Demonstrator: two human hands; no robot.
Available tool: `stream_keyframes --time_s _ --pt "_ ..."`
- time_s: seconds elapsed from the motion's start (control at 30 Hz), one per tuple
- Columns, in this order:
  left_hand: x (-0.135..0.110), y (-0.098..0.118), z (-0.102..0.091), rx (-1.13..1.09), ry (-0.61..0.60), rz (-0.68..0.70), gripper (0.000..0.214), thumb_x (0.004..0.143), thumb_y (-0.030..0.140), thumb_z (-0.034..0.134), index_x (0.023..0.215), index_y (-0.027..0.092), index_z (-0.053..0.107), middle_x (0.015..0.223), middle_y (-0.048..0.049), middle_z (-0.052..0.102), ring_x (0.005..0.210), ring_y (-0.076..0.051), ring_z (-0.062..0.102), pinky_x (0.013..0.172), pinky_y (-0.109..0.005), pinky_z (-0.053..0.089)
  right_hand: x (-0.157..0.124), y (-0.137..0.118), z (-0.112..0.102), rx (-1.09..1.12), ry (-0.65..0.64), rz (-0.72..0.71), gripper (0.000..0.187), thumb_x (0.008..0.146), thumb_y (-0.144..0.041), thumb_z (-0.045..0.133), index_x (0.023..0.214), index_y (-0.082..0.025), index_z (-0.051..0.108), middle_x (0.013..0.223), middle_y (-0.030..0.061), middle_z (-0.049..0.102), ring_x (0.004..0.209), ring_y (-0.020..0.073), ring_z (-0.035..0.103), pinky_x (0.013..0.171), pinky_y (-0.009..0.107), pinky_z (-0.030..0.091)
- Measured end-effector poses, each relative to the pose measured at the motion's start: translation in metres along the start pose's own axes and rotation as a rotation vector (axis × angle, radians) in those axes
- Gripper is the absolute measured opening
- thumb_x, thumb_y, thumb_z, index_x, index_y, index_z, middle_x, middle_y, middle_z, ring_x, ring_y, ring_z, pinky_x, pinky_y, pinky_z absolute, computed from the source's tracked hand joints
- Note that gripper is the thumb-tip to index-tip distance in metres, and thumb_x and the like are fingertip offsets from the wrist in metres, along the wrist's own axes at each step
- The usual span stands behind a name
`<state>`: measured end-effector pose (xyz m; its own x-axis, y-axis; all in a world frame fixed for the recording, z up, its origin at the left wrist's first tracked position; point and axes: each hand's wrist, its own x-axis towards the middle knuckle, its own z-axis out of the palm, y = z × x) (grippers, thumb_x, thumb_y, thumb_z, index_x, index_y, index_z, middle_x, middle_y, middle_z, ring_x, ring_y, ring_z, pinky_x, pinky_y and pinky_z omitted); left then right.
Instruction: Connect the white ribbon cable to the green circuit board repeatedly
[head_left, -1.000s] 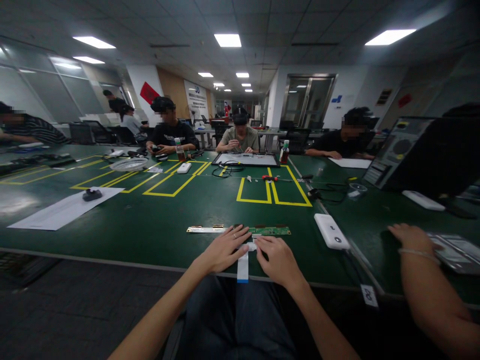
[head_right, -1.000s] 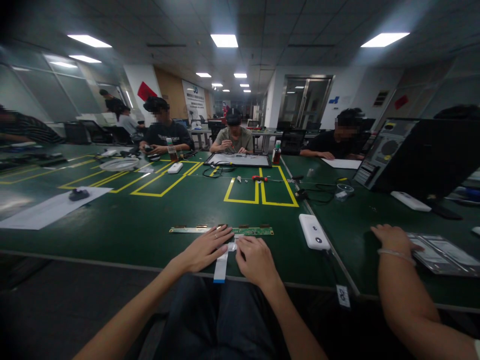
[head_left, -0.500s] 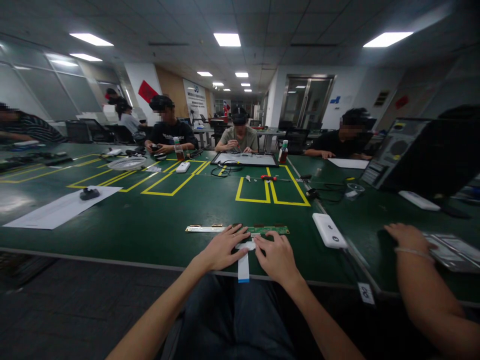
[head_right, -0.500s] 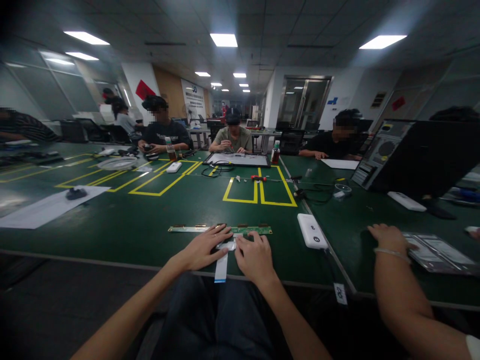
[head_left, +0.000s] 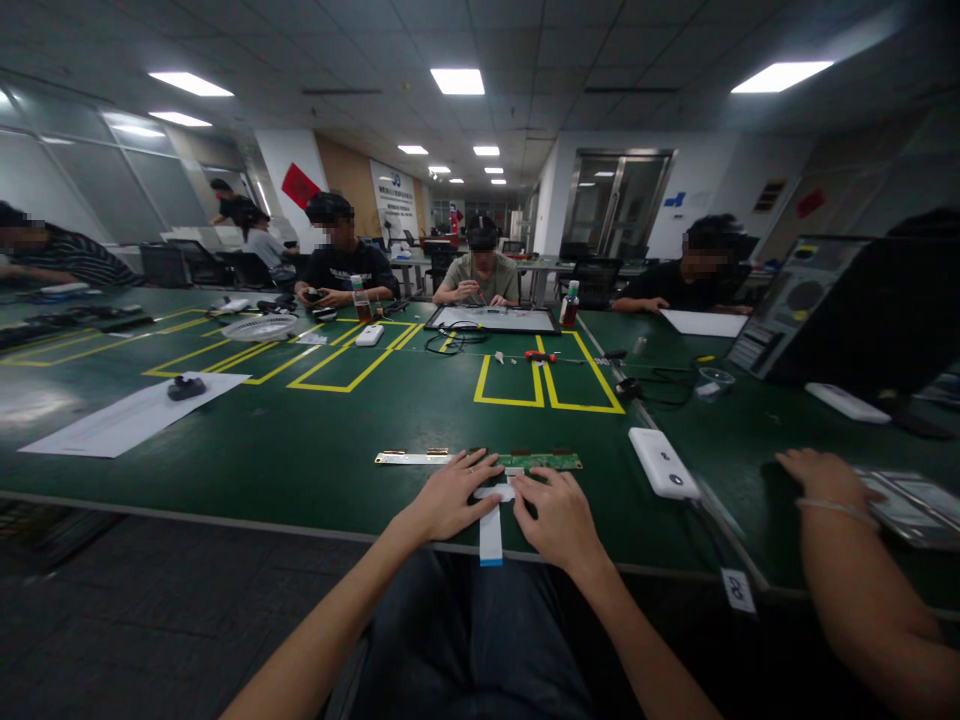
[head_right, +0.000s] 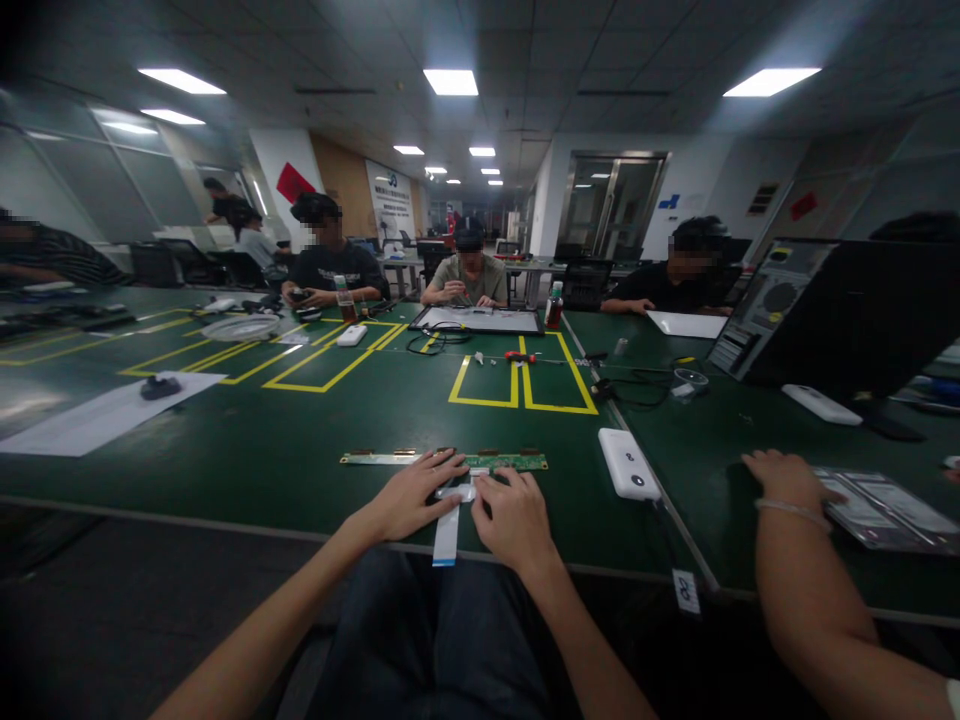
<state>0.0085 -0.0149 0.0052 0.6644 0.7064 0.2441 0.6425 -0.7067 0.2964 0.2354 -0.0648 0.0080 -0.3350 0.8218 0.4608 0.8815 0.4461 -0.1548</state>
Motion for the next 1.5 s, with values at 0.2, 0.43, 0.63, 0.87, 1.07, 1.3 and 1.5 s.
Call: stream_keyframes --time_s 0.2,0.43,0.63,0.87,1.07,1.3,1.5 --pt "0.001 0.000 0.000 -0.004 -0.010 -0.006 0.058 0.105 0.059 0.040 0.153 0.029 0.051 0.162 -0.0052 0.046 0.155 -0.027 0.035 0.128 -0.050 0.027 0.000 -0.002 0.001 -0.023 -0.010 0.042 0.030 0.099 -0.026 0.056 0.123 -0.029 0.075 0.125 0.0032 0.075 0.125 0.0255 0.060 0.100 0.043 0.041" --pt "-0.003 0.002 -0.002 -0.004 -0.002 0.037 0.053 0.107 0.053 0.039 0.152 0.026 0.049 0.163 -0.0079 0.044 0.156 -0.026 0.032 0.129 -0.051 0.024 0.000 -0.002 0.001 -0.037 -0.022 0.059 0.031 0.101 -0.028 0.054 0.125 -0.030 0.074 0.127 0.0028 0.074 0.124 0.0243 0.060 0.100 0.041 0.042" --pt "-0.008 0.008 -0.009 -0.003 -0.016 0.101 0.041 0.108 0.044 0.040 0.142 0.026 0.054 0.163 -0.0110 0.043 0.158 -0.027 0.026 0.129 -0.053 0.022 0.000 -0.001 0.001 -0.024 -0.021 0.061 0.032 0.101 -0.027 0.054 0.127 -0.030 0.073 0.126 0.0022 0.075 0.119 0.0240 0.061 0.097 0.038 0.044" --pt "-0.007 0.008 -0.015 -0.013 -0.089 0.162 0.050 0.105 0.046 0.045 0.155 0.036 0.045 0.163 -0.0056 0.042 0.155 -0.028 0.032 0.130 -0.055 0.018 0.002 0.001 0.000 0.030 -0.005 0.084 0.030 0.100 -0.024 0.056 0.124 -0.031 0.074 0.124 0.0018 0.075 0.116 0.0228 0.063 0.097 0.037 0.045" --pt "-0.006 0.008 -0.013 0.007 -0.097 0.149 0.050 0.104 0.047 0.048 0.153 0.037 0.048 0.164 -0.0037 0.041 0.155 -0.029 0.033 0.129 -0.056 0.018 0.000 0.003 0.003 0.097 0.051 0.116 0.029 0.101 -0.022 0.052 0.119 -0.026 0.074 0.120 0.0036 0.076 0.113 0.0202 0.066 0.097 0.034 0.046" --pt "-0.005 0.008 -0.011 0.020 -0.112 0.138 0.050 0.103 0.047 0.050 0.153 0.038 0.049 0.167 -0.0027 0.038 0.156 -0.030 0.032 0.128 -0.058 0.018 -0.005 0.003 0.003 0.084 0.132 0.108 0.026 0.100 -0.022 0.051 0.107 -0.021 0.076 0.106 0.0049 0.078 0.096 0.0211 0.068 0.090 0.033 0.044" --pt "-0.005 0.006 -0.012 0.004 -0.110 0.118 0.049 0.106 0.049 0.044 0.154 0.040 0.047 0.167 -0.0008 0.038 0.157 -0.028 0.030 0.128 -0.057 0.019 -0.005 0.002 -0.002 0.050 0.123 0.098 0.024 0.099 -0.021 0.052 0.094 -0.022 0.075 0.094 0.0043 0.078 0.087 0.0200 0.066 0.082 0.033 0.041"
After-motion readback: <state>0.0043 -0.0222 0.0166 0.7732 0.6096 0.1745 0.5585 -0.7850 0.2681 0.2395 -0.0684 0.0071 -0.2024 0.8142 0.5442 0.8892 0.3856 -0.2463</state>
